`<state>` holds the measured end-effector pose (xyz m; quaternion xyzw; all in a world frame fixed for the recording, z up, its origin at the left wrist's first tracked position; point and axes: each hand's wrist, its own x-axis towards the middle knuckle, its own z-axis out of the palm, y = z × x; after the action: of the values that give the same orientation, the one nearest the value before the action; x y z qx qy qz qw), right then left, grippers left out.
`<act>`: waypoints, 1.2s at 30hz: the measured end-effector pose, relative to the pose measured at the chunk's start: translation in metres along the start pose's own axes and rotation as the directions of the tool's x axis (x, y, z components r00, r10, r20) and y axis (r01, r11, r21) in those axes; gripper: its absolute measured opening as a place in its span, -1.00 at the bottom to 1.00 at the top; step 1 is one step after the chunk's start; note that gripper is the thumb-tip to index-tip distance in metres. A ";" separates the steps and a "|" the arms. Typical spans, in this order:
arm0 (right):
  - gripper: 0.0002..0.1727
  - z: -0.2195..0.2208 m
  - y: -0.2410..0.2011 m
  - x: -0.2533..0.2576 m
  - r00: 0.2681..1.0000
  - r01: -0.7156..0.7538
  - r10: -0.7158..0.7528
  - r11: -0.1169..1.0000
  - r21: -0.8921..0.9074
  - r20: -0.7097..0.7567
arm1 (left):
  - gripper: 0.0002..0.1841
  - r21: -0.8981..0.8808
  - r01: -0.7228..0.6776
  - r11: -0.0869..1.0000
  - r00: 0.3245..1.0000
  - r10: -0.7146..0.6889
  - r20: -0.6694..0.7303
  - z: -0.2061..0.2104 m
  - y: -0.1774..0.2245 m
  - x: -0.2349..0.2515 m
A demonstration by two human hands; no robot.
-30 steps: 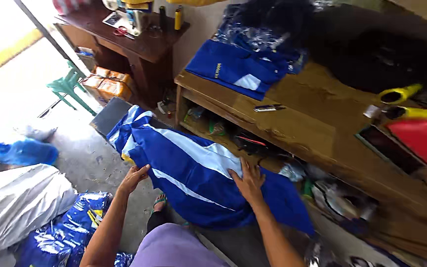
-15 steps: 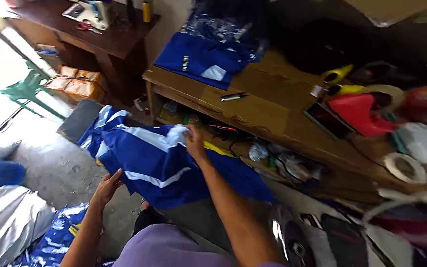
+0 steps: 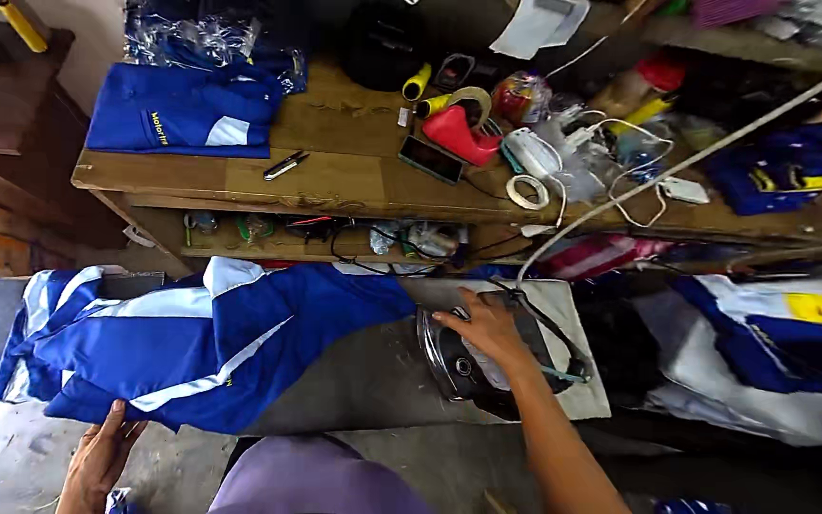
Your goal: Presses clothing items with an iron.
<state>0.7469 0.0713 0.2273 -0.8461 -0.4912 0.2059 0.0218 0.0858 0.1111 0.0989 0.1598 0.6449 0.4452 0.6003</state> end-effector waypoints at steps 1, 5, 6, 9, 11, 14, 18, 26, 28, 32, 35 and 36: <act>-0.20 0.005 0.004 -0.003 1.000 -0.008 0.006 0.999 0.054 0.025 | -0.63 0.006 0.009 1.000 1.000 -0.009 0.002 -0.001 0.000 0.001; -0.37 0.012 0.007 -0.004 0.998 -0.044 0.050 0.991 0.126 -0.044 | -0.65 0.031 0.023 0.999 1.000 -0.023 -0.016 -0.004 0.002 0.000; -0.35 0.012 0.010 -0.004 0.995 -0.061 0.072 0.988 0.143 -0.068 | -0.65 0.029 0.020 0.999 1.000 -0.020 -0.018 -0.005 0.002 0.000; -0.14 0.009 0.013 -0.004 0.978 -0.051 0.073 0.992 0.115 -0.196 | -0.66 0.010 0.022 1.000 1.000 -0.022 -0.018 -0.006 0.001 -0.001; 0.03 0.007 -0.006 0.001 0.928 0.082 -0.060 0.996 0.043 -0.368 | -0.65 -0.005 0.026 1.000 0.999 -0.026 -0.030 -0.002 0.001 -0.004; -0.13 0.019 -0.083 0.026 0.856 0.356 -0.291 0.931 0.077 -0.427 | -0.64 -0.012 0.019 1.000 0.999 -0.019 -0.039 0.000 0.005 -0.009; -0.20 0.072 -0.231 0.064 0.853 0.507 -0.522 0.820 0.265 -0.018 | -0.61 -0.029 0.015 0.999 0.998 -0.017 -0.062 0.004 0.014 -0.014; -0.55 0.154 -0.385 0.077 0.668 0.692 -0.726 0.686 0.224 0.163 | -0.65 0.019 -0.059 0.998 0.998 0.059 -0.015 0.001 0.012 -0.032; -0.63 0.136 -0.388 0.091 0.655 0.702 -0.754 0.633 0.326 0.052 | -0.67 -0.017 -0.009 1.000 0.998 0.010 0.066 0.004 0.016 -0.049; -0.60 0.080 -0.383 0.124 0.670 0.708 -0.734 0.584 0.398 -0.115 | -0.69 -0.073 0.098 0.993 0.968 -0.078 0.240 0.029 0.019 -0.073; -0.58 0.064 -0.347 0.151 0.684 0.715 -0.727 0.656 0.243 -0.050 | -0.65 -0.068 0.155 0.986 0.943 -0.127 0.307 0.064 0.016 -0.079; -0.58 0.065 -0.329 0.156 0.698 0.704 -0.716 0.689 0.169 0.010 | -0.62 -0.065 0.185 0.981 0.938 -0.156 0.309 0.078 0.013 -0.080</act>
<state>0.5195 0.3615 0.1957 -0.5776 -0.7634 0.2498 0.1457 0.1714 0.0886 0.1689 0.1412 0.5353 0.3913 0.7351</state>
